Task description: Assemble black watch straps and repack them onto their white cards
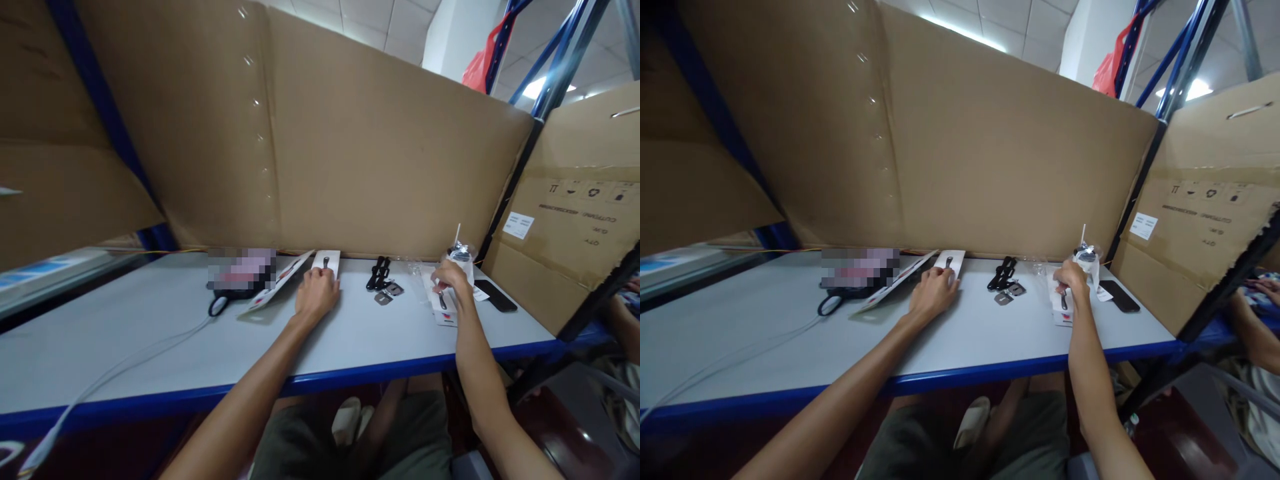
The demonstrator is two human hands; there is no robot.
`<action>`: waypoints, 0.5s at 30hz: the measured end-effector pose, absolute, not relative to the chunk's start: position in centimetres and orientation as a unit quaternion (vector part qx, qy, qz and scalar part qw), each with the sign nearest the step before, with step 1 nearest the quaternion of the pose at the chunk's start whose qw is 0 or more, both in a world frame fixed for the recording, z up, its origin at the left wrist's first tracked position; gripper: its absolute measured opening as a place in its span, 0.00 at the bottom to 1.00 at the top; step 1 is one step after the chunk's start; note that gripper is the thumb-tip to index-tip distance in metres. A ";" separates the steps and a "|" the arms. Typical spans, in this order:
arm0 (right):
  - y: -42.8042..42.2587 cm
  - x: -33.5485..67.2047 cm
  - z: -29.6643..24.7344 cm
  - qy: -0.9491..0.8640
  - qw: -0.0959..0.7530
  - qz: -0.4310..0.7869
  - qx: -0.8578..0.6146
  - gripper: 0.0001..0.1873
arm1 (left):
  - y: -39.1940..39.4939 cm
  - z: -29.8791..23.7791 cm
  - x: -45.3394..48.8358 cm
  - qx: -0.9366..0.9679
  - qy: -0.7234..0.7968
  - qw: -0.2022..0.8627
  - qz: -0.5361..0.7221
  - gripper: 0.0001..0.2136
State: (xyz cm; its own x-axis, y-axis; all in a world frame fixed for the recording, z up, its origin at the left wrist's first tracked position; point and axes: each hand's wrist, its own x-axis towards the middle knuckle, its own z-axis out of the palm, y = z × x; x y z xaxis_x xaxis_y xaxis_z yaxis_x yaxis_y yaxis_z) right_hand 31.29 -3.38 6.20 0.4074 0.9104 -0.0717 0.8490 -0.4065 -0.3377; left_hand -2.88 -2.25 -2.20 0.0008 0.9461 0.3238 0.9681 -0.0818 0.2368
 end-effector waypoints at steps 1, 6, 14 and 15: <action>-3.4 31.2 6.3 -0.532 0.121 0.140 -0.826 0.09 | -2.2 -2.2 -2.9 -0.708 -0.676 0.029 -0.202 0.21; -3.6 31.1 6.5 -0.540 0.087 0.156 -0.822 0.09 | -2.3 -2.3 -2.9 -0.709 -0.676 0.031 -0.198 0.21; -2.5 31.2 6.2 -0.536 0.148 -0.024 -0.831 0.22 | -2.4 -2.2 -3.0 -0.713 -0.672 0.033 -0.199 0.21; -1.9 31.0 6.4 -0.544 0.148 -0.026 -0.826 0.23 | -2.4 -2.3 -3.0 -0.714 -0.671 0.035 -0.198 0.21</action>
